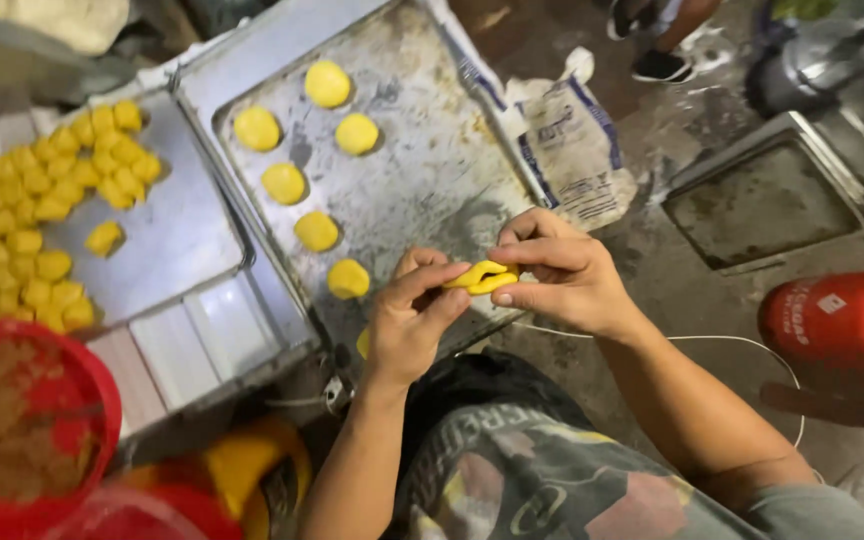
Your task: Filling small dough portions with a mixture and placing them on a baking tray.
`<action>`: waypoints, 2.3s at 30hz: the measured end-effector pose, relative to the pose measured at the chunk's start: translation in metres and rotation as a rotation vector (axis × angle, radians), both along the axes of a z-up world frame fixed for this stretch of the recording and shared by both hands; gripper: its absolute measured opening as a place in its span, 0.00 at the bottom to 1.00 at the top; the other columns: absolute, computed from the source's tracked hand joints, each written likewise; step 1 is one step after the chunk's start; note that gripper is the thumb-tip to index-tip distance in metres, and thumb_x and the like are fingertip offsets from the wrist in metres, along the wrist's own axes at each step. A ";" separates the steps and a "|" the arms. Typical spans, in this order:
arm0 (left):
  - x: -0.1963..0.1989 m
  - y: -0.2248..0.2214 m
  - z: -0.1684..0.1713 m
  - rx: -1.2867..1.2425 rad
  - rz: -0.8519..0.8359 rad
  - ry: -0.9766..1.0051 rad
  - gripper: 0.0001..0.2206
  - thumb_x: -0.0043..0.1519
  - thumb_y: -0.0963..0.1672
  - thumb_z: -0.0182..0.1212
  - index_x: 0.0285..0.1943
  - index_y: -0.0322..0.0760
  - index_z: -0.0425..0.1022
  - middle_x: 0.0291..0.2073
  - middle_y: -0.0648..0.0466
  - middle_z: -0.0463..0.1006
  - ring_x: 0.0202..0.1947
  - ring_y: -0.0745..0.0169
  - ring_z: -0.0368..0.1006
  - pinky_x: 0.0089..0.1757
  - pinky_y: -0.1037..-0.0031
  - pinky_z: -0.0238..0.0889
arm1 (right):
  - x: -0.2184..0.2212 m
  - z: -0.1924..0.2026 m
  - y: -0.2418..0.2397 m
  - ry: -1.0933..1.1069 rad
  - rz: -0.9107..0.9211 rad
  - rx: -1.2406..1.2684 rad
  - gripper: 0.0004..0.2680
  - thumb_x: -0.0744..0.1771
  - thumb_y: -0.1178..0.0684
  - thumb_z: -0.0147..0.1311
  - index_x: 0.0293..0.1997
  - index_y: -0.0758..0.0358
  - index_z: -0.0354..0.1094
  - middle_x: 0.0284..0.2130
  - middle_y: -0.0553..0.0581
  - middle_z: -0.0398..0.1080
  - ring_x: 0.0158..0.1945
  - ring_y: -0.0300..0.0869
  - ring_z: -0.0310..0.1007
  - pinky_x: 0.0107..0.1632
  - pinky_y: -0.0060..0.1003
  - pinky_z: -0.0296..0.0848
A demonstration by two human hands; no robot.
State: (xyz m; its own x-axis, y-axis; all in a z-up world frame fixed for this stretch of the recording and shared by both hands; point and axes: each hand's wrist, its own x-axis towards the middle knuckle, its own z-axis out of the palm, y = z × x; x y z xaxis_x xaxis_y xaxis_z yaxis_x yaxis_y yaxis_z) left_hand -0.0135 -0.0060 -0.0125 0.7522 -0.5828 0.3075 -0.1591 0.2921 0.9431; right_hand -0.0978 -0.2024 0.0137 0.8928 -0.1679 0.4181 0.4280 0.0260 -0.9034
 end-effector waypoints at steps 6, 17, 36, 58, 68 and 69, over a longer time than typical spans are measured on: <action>-0.012 -0.014 0.002 0.449 0.275 -0.315 0.13 0.56 0.39 0.70 0.51 0.37 0.83 0.41 0.48 0.75 0.40 0.47 0.77 0.39 0.66 0.74 | 0.013 -0.018 -0.009 -0.039 -0.132 -0.530 0.04 0.62 0.62 0.68 0.37 0.67 0.80 0.37 0.61 0.72 0.36 0.49 0.76 0.39 0.39 0.76; -0.006 -0.041 -0.031 0.694 0.227 -0.436 0.08 0.56 0.33 0.51 0.36 0.27 0.77 0.32 0.47 0.69 0.26 0.37 0.70 0.32 0.61 0.72 | 0.018 -0.020 -0.015 0.109 -0.072 -0.613 0.07 0.62 0.66 0.63 0.41 0.73 0.75 0.37 0.68 0.75 0.39 0.67 0.77 0.40 0.54 0.75; 0.014 -0.053 -0.034 0.925 0.119 -0.468 0.10 0.55 0.46 0.66 0.43 0.44 0.77 0.33 0.50 0.75 0.41 0.43 0.75 0.41 0.56 0.69 | 0.028 -0.068 -0.066 0.296 -0.142 -0.326 0.10 0.64 0.63 0.63 0.50 0.68 0.77 0.41 0.63 0.71 0.48 0.50 0.74 0.45 0.43 0.75; -0.061 -0.015 -0.044 1.201 -0.112 -0.722 0.37 0.62 0.56 0.61 0.80 0.43 0.54 0.82 0.51 0.39 0.80 0.51 0.31 0.69 0.39 0.27 | 0.028 -0.085 -0.070 0.230 -0.060 -0.201 0.07 0.65 0.68 0.63 0.45 0.75 0.76 0.35 0.64 0.73 0.28 0.44 0.76 0.26 0.35 0.74; -0.059 0.003 -0.052 0.866 0.174 -0.681 0.27 0.66 0.54 0.58 0.73 0.43 0.66 0.75 0.49 0.59 0.76 0.50 0.52 0.68 0.39 0.39 | -0.001 -0.057 -0.085 0.077 -0.426 -0.567 0.08 0.70 0.58 0.66 0.51 0.71 0.77 0.41 0.69 0.72 0.42 0.59 0.74 0.43 0.48 0.70; -0.061 0.012 -0.044 0.673 0.379 -0.549 0.21 0.63 0.44 0.60 0.66 0.35 0.70 0.68 0.46 0.66 0.68 0.48 0.62 0.63 0.52 0.53 | -0.009 -0.063 -0.090 0.116 -0.470 -0.635 0.09 0.69 0.57 0.67 0.52 0.72 0.77 0.38 0.67 0.70 0.37 0.57 0.72 0.39 0.46 0.69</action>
